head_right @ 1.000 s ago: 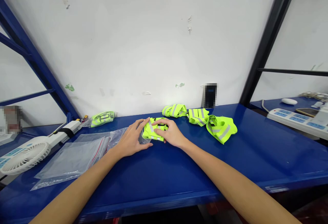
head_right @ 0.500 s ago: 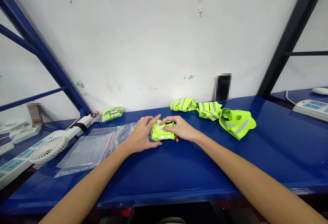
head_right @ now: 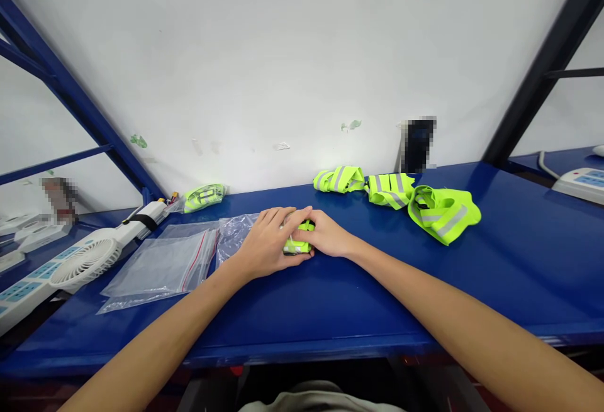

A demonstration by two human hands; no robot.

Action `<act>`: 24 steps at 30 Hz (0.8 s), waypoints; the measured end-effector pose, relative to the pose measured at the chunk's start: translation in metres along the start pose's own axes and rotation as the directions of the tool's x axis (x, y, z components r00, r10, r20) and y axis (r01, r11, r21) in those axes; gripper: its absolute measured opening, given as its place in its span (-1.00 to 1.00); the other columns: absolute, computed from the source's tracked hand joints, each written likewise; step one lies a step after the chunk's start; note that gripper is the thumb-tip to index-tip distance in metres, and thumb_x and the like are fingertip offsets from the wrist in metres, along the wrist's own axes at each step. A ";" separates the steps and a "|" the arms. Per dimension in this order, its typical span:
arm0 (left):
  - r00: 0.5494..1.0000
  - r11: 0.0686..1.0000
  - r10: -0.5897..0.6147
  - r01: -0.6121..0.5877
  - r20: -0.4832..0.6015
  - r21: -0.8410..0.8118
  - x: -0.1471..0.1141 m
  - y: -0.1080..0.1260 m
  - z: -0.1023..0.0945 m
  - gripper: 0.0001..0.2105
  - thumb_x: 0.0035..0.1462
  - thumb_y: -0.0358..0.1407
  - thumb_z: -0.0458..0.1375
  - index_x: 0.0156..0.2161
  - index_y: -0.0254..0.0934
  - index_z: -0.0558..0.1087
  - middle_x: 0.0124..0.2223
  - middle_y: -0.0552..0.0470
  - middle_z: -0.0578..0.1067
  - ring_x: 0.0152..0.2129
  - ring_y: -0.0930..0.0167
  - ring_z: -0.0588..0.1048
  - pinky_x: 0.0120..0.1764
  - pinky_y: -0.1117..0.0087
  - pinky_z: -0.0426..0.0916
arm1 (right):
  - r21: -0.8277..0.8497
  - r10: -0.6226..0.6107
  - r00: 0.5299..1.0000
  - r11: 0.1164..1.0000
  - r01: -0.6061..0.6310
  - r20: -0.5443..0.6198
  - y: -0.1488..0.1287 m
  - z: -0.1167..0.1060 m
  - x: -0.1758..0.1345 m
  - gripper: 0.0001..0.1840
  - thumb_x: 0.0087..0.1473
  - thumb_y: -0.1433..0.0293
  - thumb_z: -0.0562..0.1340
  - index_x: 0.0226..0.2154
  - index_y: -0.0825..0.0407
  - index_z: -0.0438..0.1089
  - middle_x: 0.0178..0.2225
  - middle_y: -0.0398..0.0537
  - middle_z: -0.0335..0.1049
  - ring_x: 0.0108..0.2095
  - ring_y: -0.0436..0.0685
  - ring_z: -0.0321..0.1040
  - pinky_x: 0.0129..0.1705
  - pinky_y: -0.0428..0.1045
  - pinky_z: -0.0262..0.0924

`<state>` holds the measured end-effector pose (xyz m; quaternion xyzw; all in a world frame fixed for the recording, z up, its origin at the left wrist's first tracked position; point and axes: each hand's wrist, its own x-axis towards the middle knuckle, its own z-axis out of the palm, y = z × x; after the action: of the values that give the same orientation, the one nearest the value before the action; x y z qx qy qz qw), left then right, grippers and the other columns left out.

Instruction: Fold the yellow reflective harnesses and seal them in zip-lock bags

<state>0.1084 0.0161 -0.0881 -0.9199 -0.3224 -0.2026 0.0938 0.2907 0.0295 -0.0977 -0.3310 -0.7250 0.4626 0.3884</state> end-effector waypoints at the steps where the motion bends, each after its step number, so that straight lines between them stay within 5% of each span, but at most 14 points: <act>1: 1.000 1.000 0.006 -0.006 -0.002 -0.011 -0.001 -0.001 -0.001 -0.23 0.14 0.08 0.11 0.37 -0.15 0.01 0.17 -0.23 0.32 0.11 0.10 0.31 0.13 0.02 0.19 | 0.005 0.007 1.000 1.000 -0.007 0.011 0.000 0.000 0.000 -0.72 -0.02 0.25 0.30 -0.24 0.05 0.46 -0.36 -0.10 0.47 -0.38 0.13 0.41 -0.40 -0.01 0.34; 6: 1.000 1.000 -0.027 0.027 -0.014 0.013 -0.009 -0.015 -0.010 -0.03 -0.01 0.14 0.23 0.39 -0.18 -0.09 0.36 -0.29 0.08 0.28 0.05 0.13 0.27 -0.09 -0.01 | -0.018 -0.037 0.997 0.999 0.036 -0.070 0.000 0.000 -0.001 -0.65 0.01 0.24 0.33 -0.16 -0.01 0.31 -0.27 -0.12 0.39 -0.33 0.12 0.38 -0.33 0.01 0.34; 10: 0.987 0.983 -0.160 0.162 -0.024 0.088 -0.016 -0.027 -0.010 0.06 -0.07 0.15 0.26 0.39 -0.27 -0.13 0.37 -0.35 0.05 0.32 -0.01 0.02 0.28 -0.19 -0.18 | 0.047 -0.029 0.990 0.998 0.036 -0.141 0.002 0.000 -0.003 -0.45 -0.04 0.23 0.39 -0.07 -0.09 0.12 -0.29 -0.18 0.34 -0.31 0.10 0.38 -0.30 0.00 0.35; 15: 0.982 0.980 -0.188 0.187 0.006 0.064 -0.017 -0.027 -0.006 0.04 -0.11 0.08 0.31 0.39 -0.14 -0.11 0.34 -0.27 0.12 0.29 0.01 0.08 0.26 -0.24 -0.20 | 0.226 0.045 0.965 0.974 0.015 -0.258 0.005 0.010 0.001 -0.18 -0.17 0.25 0.46 0.09 -0.06 0.10 -0.16 -0.07 0.39 -0.17 0.17 0.42 -0.17 0.06 0.38; 20: 0.972 0.967 -0.227 0.232 -0.057 0.105 -0.006 -0.020 0.001 -0.14 -0.07 -0.21 0.29 0.34 -0.12 0.05 0.15 -0.19 0.31 0.12 0.12 0.29 0.26 -0.18 -0.15 | 0.217 0.028 0.955 0.975 0.038 -0.295 0.008 0.026 0.012 -0.26 -0.17 0.29 0.45 0.07 0.03 0.22 -0.01 0.03 0.40 0.01 0.22 0.36 0.04 0.09 0.29; 24: 0.975 0.973 -0.206 0.214 -0.086 0.092 -0.002 -0.021 0.009 -0.16 -0.08 -0.20 0.29 0.32 -0.12 0.08 0.10 -0.16 0.33 0.10 0.15 0.31 0.26 -0.14 -0.15 | 0.188 0.043 0.976 0.982 -0.002 -0.212 0.001 0.026 0.010 -0.39 -0.05 0.35 0.36 0.07 0.02 0.25 0.00 -0.01 0.41 0.06 0.19 0.34 0.10 0.09 0.24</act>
<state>0.0968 0.0342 -0.0964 -0.8663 -0.4240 -0.2297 0.1303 0.2635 0.0271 -0.1029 -0.3494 -0.6282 0.4944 0.4887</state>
